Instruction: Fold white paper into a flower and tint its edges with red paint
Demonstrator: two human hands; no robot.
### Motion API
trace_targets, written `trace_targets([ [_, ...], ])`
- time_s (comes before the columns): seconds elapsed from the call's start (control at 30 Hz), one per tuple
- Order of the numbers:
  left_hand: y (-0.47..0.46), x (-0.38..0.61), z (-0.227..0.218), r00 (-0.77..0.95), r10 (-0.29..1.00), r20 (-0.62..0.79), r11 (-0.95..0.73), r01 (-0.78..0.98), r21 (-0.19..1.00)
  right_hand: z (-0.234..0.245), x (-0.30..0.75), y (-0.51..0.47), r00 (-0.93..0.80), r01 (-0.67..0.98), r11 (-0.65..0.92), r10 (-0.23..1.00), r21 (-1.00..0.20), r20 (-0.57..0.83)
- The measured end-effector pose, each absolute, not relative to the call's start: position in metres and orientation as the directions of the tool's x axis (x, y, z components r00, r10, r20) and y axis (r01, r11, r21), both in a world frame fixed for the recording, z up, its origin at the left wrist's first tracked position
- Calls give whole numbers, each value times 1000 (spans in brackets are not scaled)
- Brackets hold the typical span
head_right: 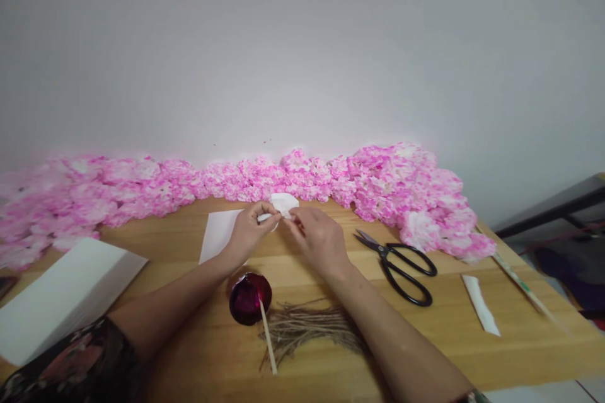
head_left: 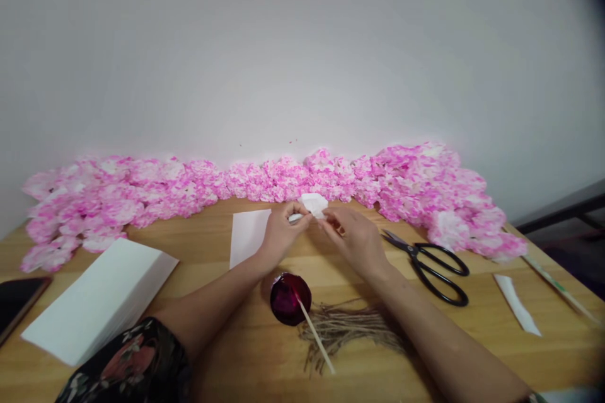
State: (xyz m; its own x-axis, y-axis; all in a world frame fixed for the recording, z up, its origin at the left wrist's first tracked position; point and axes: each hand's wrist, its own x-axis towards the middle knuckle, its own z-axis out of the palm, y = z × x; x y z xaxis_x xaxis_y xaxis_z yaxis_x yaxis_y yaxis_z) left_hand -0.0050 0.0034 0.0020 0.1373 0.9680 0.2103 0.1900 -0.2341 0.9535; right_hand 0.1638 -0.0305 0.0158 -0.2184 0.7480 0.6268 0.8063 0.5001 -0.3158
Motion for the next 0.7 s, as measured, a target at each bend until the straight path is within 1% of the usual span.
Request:
trace_targets([
  [0.1, 7, -6, -2, 114, 976, 186, -204, 174, 963, 22, 171, -29, -2, 766, 364, 826, -529, 564],
  [0.13, 8, -6, -3, 108, 977, 185, -202, 176, 964, 24, 172, -29, 38, 753, 332, 839, -567, 542],
  [0.2, 8, -5, -3, 108, 976, 189, -207, 188, 960, 25, 174, -28, 36, 739, 331, 850, -586, 525],
  [0.37, 2, -3, 1, 171, 953, 250, -285, 225, 932, 22, 172, -27, -100, 722, 436, 834, -537, 543],
  [0.47, 0, -2, 1, 213, 937, 278, -329, 258, 909, 18, 169, -28, -184, 747, 494, 797, -445, 575],
  [0.6, 0, -2, -2, 220, 941, 257, -314, 287, 905, 15, 164, -29, -258, 781, 528, 759, -334, 598],
  [0.7, 3, -3, -3, 201, 950, 237, -283, 244, 928, 25, 159, -35, -319, 747, 579, 743, -327, 588],
])
